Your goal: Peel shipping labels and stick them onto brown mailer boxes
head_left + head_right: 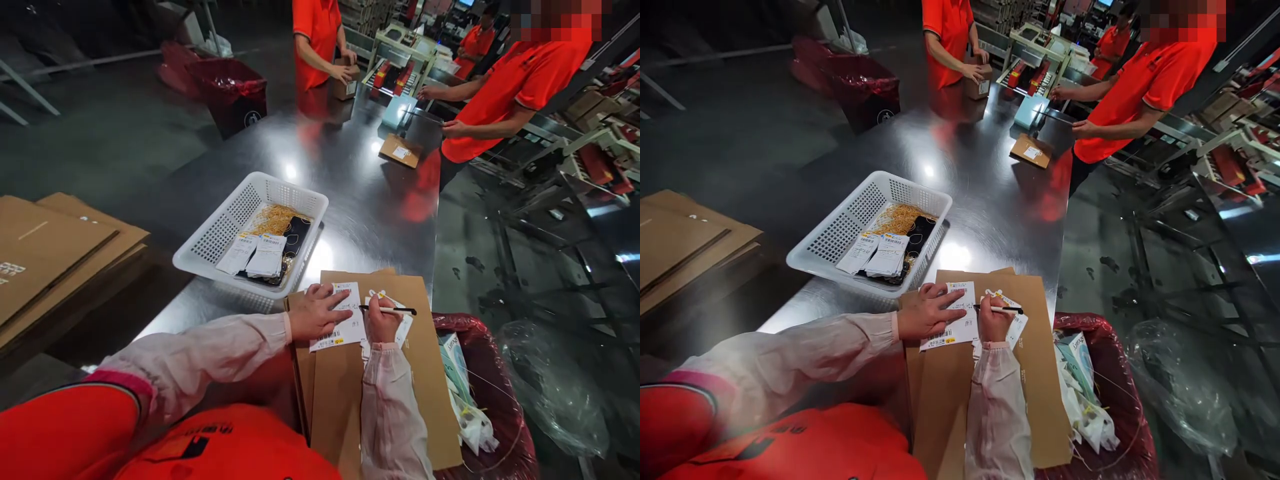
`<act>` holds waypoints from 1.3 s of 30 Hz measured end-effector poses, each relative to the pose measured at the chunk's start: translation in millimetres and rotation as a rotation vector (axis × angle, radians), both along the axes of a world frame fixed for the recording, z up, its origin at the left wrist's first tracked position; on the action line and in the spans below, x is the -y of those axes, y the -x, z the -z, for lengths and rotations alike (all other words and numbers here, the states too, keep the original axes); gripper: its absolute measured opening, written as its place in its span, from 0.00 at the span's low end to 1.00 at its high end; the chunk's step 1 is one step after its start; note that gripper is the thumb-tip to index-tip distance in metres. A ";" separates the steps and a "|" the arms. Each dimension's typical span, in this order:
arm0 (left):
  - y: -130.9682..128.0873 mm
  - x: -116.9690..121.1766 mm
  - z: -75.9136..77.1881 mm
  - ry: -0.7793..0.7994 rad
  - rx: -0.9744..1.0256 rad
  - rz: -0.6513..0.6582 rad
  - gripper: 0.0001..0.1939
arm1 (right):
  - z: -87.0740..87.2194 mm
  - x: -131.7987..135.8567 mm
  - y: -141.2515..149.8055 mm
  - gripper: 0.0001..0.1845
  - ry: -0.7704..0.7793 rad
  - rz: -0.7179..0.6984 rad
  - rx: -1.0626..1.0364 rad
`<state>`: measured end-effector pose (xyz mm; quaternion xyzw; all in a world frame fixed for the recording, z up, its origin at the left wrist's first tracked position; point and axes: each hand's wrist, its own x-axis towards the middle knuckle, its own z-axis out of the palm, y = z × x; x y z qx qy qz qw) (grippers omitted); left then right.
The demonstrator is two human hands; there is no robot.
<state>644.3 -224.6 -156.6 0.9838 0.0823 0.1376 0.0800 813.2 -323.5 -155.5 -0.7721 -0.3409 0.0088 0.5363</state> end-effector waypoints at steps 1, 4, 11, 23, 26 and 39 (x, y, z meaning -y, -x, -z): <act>0.2 0.2 0.1 0.004 0.003 -0.003 0.21 | 0.1 0.6 -0.5 0.25 -0.006 -0.002 -0.012; 2.1 -0.3 -1.5 0.025 0.022 -0.001 0.21 | -3.8 3.8 -3.3 0.25 -0.032 -0.019 -0.090; -2.8 2.1 -16.7 0.194 0.034 0.181 0.14 | -22.7 5.4 -4.1 0.28 -0.371 -0.038 -0.571; -30.0 25.0 -22.7 -0.054 -0.034 0.207 0.21 | -37.0 12.3 -15.7 0.32 -0.501 -0.051 -0.758; -30.0 24.6 -23.6 -0.057 -0.045 0.206 0.21 | -31.4 28.9 -19.1 0.31 -0.375 0.124 -0.562; -30.4 24.3 -19.6 -0.035 -0.041 0.210 0.21 | -4.1 57.5 -23.6 0.30 0.048 0.259 -0.113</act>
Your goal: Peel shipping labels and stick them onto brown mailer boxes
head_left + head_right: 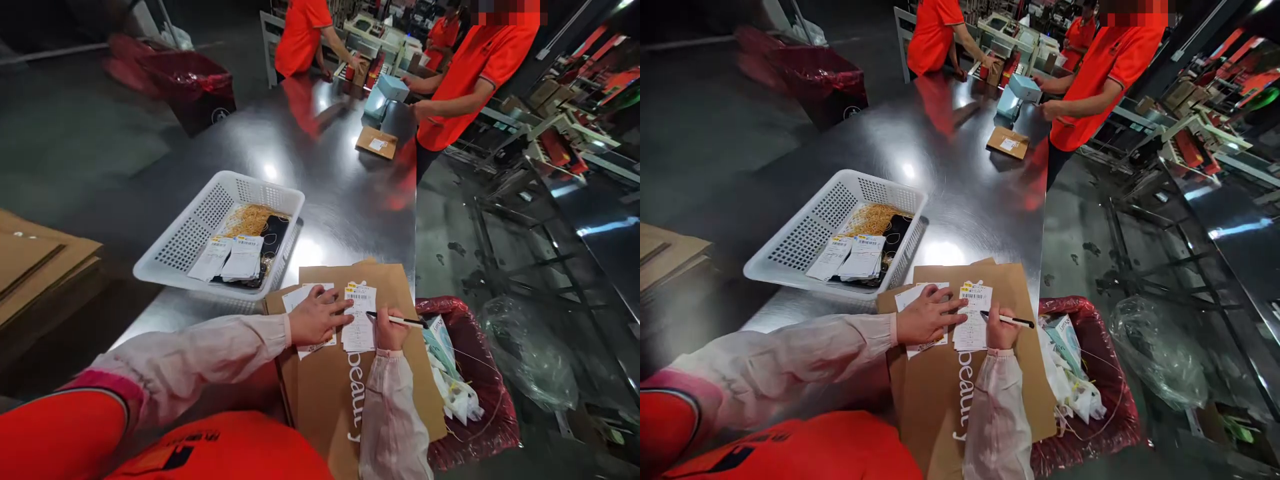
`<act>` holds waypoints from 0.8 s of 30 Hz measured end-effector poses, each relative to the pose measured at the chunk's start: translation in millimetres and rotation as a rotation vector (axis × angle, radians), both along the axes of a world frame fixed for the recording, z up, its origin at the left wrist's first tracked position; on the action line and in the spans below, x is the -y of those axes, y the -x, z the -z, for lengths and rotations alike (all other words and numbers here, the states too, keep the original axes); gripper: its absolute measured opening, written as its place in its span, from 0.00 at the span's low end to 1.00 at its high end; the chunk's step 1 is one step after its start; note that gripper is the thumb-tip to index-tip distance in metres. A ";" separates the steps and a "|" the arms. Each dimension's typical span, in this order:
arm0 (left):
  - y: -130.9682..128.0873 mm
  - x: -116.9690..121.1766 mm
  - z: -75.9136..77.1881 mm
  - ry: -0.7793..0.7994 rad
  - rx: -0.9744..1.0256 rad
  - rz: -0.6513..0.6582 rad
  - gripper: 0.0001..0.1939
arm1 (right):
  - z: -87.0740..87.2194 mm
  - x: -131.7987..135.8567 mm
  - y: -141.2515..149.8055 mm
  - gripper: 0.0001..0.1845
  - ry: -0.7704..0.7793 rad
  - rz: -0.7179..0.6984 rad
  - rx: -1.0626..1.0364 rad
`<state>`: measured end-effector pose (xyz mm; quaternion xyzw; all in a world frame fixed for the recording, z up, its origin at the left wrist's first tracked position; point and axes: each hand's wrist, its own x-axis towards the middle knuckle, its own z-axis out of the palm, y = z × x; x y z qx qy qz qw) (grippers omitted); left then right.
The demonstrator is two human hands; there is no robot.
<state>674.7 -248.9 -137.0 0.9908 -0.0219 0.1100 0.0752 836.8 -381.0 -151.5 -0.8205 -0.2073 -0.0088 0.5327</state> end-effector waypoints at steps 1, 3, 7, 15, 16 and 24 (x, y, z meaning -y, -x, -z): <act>0.1 0.2 0.2 -0.002 0.001 -0.002 0.21 | -0.4 0.5 0.5 0.30 0.002 -0.019 0.007; 0.2 0.5 0.6 -0.007 0.004 -0.007 0.21 | 0.2 1.4 2.0 0.29 0.003 -0.054 0.019; 0.5 0.7 1.5 -0.007 -0.001 -0.012 0.22 | 4.1 0.6 2.6 0.29 -0.020 -0.064 0.033; 0.5 0.1 3.7 0.007 -0.002 0.001 0.22 | 0.7 -1.9 2.4 0.31 -0.055 -0.064 0.007; 0.5 0.1 3.7 0.009 0.002 0.001 0.22 | 0.2 -1.8 2.7 0.30 -0.050 -0.058 0.006; 0.5 0.0 0.0 -0.002 -0.003 0.003 0.21 | 5.6 0.0 0.8 0.27 -0.046 -0.088 -0.030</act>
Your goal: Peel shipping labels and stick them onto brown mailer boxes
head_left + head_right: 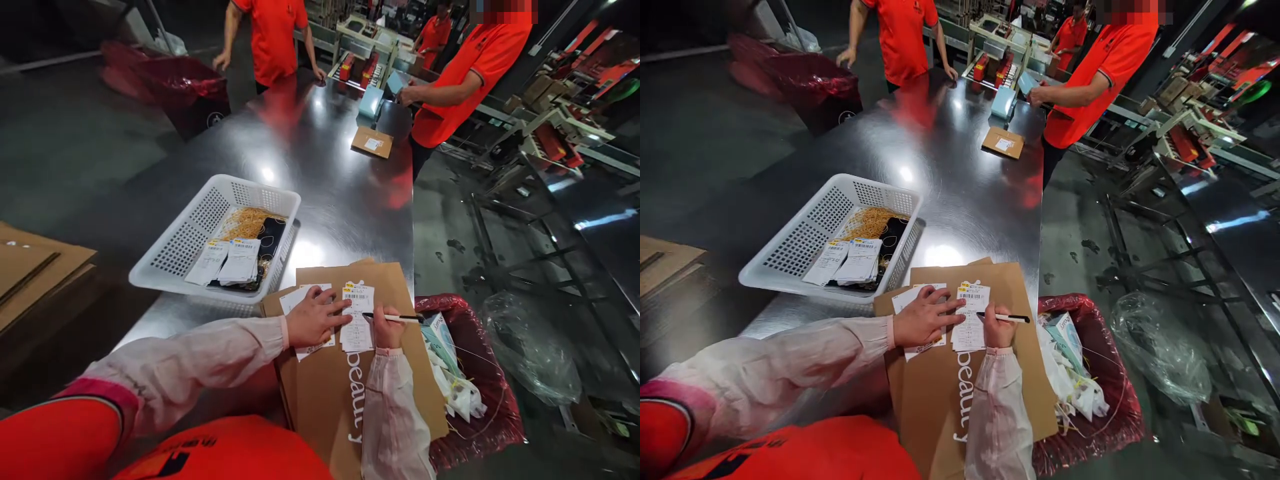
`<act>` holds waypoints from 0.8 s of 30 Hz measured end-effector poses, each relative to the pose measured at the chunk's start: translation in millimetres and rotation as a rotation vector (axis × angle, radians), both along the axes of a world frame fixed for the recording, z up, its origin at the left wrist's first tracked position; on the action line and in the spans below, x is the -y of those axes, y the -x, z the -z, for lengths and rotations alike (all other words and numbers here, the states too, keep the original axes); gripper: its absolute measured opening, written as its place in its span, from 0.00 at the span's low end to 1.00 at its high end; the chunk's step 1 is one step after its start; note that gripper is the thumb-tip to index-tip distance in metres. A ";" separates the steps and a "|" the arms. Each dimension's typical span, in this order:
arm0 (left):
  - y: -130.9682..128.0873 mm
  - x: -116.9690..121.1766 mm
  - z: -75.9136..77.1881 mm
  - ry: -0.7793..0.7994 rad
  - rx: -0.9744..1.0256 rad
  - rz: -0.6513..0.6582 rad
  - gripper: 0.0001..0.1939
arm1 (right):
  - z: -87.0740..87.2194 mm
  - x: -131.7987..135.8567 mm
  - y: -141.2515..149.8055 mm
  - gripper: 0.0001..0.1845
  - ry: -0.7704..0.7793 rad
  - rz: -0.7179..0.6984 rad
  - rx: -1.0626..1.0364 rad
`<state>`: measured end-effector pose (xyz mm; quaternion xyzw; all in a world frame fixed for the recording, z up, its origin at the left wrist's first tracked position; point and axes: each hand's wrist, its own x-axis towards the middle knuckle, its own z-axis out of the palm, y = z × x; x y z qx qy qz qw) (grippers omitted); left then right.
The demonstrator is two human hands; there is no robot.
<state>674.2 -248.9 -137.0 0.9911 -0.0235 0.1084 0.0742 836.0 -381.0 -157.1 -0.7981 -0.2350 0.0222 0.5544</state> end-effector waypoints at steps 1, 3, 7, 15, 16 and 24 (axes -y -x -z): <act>0.1 0.0 -0.2 0.002 -0.003 0.000 0.21 | 0.6 0.3 -0.5 0.27 -0.002 -0.005 -0.006; 0.3 0.1 0.2 0.011 -0.002 -0.001 0.21 | 0.9 0.9 -1.2 0.27 -0.006 -0.009 -0.013; 0.3 0.1 2.1 0.022 -0.005 -0.005 0.22 | 0.6 2.4 -2.2 0.28 0.010 -0.016 0.012; 0.1 0.6 2.5 0.021 0.003 -0.007 0.22 | 3.1 4.6 -5.2 0.28 0.052 -0.050 0.121; 0.1 0.6 2.1 0.022 0.001 -0.007 0.22 | 3.0 4.6 -5.4 0.28 0.060 -0.035 0.129; 0.7 0.5 1.3 0.019 -0.001 -0.003 0.21 | -2.4 5.3 -5.7 0.30 0.051 -0.035 0.094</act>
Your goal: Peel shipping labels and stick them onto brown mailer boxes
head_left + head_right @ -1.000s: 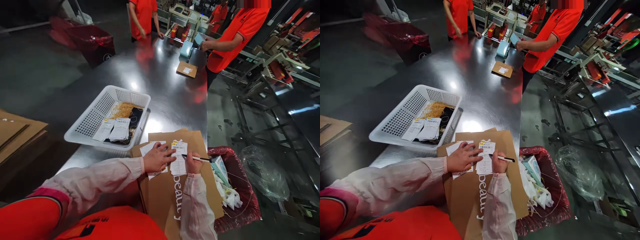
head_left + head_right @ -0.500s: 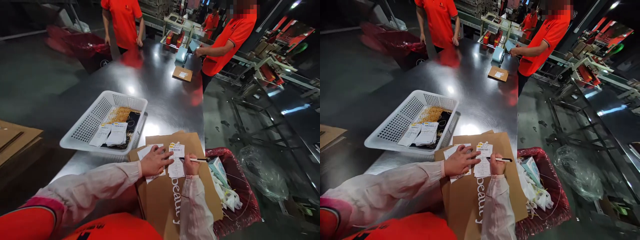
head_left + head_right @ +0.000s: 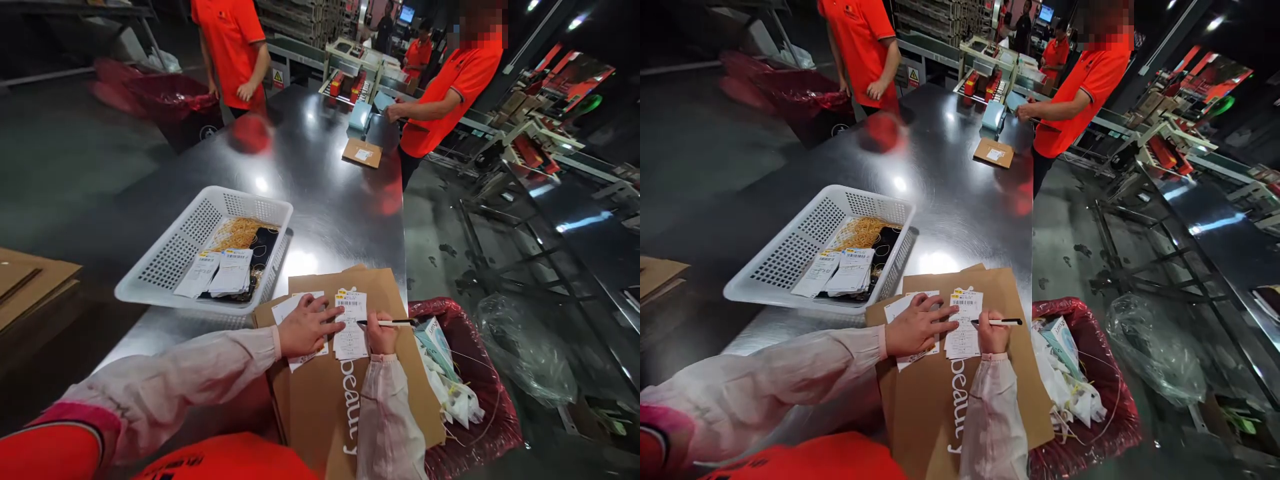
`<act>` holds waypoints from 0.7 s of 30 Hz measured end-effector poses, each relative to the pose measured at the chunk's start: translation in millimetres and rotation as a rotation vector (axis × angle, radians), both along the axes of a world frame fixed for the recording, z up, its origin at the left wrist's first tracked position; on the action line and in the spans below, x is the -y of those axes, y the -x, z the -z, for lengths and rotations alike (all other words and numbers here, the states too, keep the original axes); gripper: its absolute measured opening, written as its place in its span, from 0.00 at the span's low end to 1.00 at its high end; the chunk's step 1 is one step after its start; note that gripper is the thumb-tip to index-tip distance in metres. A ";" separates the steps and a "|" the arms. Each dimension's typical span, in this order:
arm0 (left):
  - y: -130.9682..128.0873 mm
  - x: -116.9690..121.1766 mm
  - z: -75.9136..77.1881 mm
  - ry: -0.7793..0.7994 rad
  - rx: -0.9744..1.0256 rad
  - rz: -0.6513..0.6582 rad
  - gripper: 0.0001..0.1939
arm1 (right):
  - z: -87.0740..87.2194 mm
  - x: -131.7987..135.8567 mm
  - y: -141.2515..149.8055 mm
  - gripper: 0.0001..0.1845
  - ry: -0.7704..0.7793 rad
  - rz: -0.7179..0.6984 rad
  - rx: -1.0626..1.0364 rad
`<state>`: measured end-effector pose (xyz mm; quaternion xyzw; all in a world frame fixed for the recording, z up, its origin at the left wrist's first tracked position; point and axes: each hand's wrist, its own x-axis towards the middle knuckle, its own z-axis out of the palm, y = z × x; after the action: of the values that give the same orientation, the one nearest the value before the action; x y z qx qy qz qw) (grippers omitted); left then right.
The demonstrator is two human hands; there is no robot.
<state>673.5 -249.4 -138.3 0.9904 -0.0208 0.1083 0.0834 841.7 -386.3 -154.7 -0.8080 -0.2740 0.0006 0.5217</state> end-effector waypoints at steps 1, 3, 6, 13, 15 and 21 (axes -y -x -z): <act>0.2 0.0 0.3 -0.002 0.004 0.000 0.21 | -1.1 1.1 -0.1 0.30 -0.008 0.012 -0.010; 0.5 -0.2 0.8 -0.004 0.013 0.002 0.22 | -2.8 3.9 -0.6 0.30 -0.014 0.054 -0.019; 0.6 -0.4 1.4 -0.002 0.020 0.002 0.21 | -3.3 6.7 -1.8 0.30 0.021 0.097 -0.026; 0.2 0.2 2.2 0.003 0.041 -0.003 0.19 | -1.9 1.1 -1.1 0.30 0.018 0.049 -0.036; 0.2 0.2 2.6 0.001 0.032 -0.004 0.20 | -1.5 1.1 -1.5 0.30 0.035 0.035 -0.016; 0.1 -0.8 3.8 -0.010 0.022 -0.002 0.22 | 1.3 3.9 -5.1 0.29 0.063 0.027 0.018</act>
<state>673.4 -248.6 -142.1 0.9896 -0.0211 0.1191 0.0781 846.8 -390.2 -156.0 -0.8275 -0.2676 -0.0049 0.4935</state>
